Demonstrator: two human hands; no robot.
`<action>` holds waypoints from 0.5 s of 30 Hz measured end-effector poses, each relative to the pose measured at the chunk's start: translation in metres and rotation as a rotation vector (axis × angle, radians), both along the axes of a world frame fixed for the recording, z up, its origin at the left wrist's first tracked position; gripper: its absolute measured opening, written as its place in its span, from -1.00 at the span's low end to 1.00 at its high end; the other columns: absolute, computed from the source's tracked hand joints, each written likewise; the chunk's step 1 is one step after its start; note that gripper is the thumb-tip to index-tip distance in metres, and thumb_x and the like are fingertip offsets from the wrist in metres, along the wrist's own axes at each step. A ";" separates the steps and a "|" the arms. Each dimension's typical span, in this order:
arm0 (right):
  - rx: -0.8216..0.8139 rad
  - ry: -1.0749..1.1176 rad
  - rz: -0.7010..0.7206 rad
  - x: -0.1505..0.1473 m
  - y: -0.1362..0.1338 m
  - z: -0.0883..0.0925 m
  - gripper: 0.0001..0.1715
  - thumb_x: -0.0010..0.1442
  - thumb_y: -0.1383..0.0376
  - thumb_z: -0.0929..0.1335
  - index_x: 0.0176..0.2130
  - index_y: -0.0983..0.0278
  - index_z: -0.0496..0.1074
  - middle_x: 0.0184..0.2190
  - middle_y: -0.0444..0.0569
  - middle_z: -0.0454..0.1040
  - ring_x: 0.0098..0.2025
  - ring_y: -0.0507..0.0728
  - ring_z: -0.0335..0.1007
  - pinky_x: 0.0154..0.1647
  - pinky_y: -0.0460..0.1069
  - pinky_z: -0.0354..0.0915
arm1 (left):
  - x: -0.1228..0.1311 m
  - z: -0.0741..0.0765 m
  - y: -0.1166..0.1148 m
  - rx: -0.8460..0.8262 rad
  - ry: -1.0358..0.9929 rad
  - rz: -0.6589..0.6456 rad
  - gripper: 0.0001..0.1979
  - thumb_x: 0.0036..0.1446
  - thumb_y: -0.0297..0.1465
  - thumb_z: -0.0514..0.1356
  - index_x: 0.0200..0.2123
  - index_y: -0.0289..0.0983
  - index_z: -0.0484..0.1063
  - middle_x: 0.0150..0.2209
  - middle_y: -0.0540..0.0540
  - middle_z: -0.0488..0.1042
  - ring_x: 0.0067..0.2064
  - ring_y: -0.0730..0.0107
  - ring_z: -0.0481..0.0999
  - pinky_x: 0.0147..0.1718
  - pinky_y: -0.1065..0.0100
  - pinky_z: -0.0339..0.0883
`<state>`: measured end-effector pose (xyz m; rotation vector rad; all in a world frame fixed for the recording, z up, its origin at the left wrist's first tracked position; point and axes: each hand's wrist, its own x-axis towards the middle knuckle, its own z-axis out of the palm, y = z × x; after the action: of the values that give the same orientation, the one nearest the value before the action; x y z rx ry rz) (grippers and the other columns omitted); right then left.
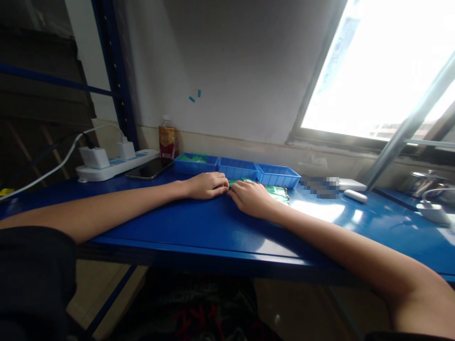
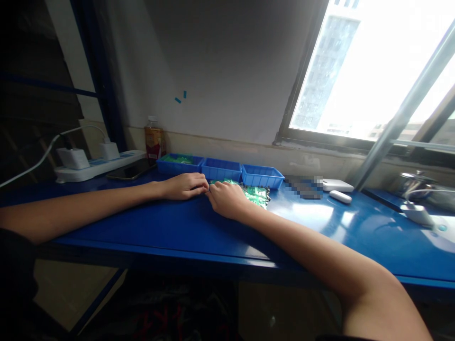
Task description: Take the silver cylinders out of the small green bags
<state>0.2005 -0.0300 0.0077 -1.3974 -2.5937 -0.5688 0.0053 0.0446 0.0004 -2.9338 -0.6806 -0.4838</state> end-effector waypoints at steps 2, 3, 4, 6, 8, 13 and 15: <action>-0.002 0.002 -0.006 0.000 -0.001 0.000 -0.59 0.37 0.16 0.08 -0.15 0.27 0.39 -0.17 0.03 0.51 -0.15 0.18 0.45 -0.26 -0.02 0.25 | 0.001 0.000 0.002 0.012 0.011 -0.001 -0.75 0.28 -0.30 -0.02 -0.19 -0.27 0.41 -0.22 -0.12 0.42 -0.17 0.30 0.43 -0.16 0.38 0.25; -0.003 0.005 -0.008 0.000 -0.001 0.000 -0.58 0.37 0.15 0.08 -0.15 0.27 0.39 -0.17 0.03 0.51 -0.15 0.18 0.45 -0.26 -0.02 0.25 | 0.002 0.000 0.003 0.020 0.016 -0.002 -0.75 0.29 -0.30 -0.02 -0.18 -0.27 0.40 -0.22 -0.12 0.42 -0.17 0.30 0.43 -0.16 0.38 0.25; -0.004 0.008 -0.009 0.000 -0.001 0.000 -0.58 0.37 0.15 0.08 -0.15 0.26 0.39 -0.17 0.02 0.51 -0.15 0.18 0.45 -0.26 -0.02 0.25 | 0.004 -0.001 0.004 0.029 0.023 -0.003 -0.75 0.29 -0.31 -0.02 -0.18 -0.26 0.40 -0.22 -0.12 0.42 -0.17 0.30 0.43 -0.17 0.38 0.25; -0.006 0.009 -0.014 0.000 0.000 0.000 -0.58 0.37 0.14 0.07 -0.14 0.26 0.39 -0.17 0.02 0.51 -0.13 0.18 0.45 -0.25 -0.03 0.24 | 0.007 -0.001 0.006 0.053 0.034 -0.002 -0.76 0.29 -0.31 -0.03 -0.17 -0.26 0.39 -0.22 -0.11 0.42 -0.17 0.30 0.43 -0.18 0.38 0.24; -0.008 0.003 -0.021 0.000 0.001 -0.001 -0.57 0.37 0.14 0.06 -0.14 0.26 0.38 -0.17 0.03 0.51 -0.12 0.18 0.44 -0.24 -0.03 0.24 | 0.010 0.000 0.007 0.078 0.053 0.001 -0.77 0.29 -0.32 -0.03 -0.17 -0.25 0.38 -0.22 -0.10 0.42 -0.17 0.30 0.43 -0.20 0.38 0.24; 0.009 0.003 -0.035 -0.001 0.001 -0.001 -0.55 0.37 0.14 0.05 -0.19 0.27 0.39 -0.20 0.04 0.51 -0.15 0.18 0.45 -0.25 -0.03 0.23 | 0.014 0.000 0.006 0.140 0.104 0.018 -0.79 0.28 -0.34 -0.03 -0.19 -0.26 0.37 -0.25 -0.11 0.41 -0.19 0.28 0.42 -0.25 0.37 0.24; 0.003 0.009 -0.041 -0.001 0.001 -0.001 -0.55 0.37 0.13 0.06 -0.19 0.27 0.40 -0.20 0.04 0.51 -0.15 0.18 0.45 -0.25 -0.03 0.23 | 0.013 0.000 0.005 0.134 0.089 0.012 -0.79 0.28 -0.35 -0.04 -0.21 -0.26 0.37 -0.25 -0.12 0.41 -0.19 0.28 0.42 -0.23 0.37 0.24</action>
<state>0.1993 -0.0293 0.0068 -1.4520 -2.5620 -0.5707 0.0188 0.0498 -0.0001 -2.8049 -0.6290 -0.3798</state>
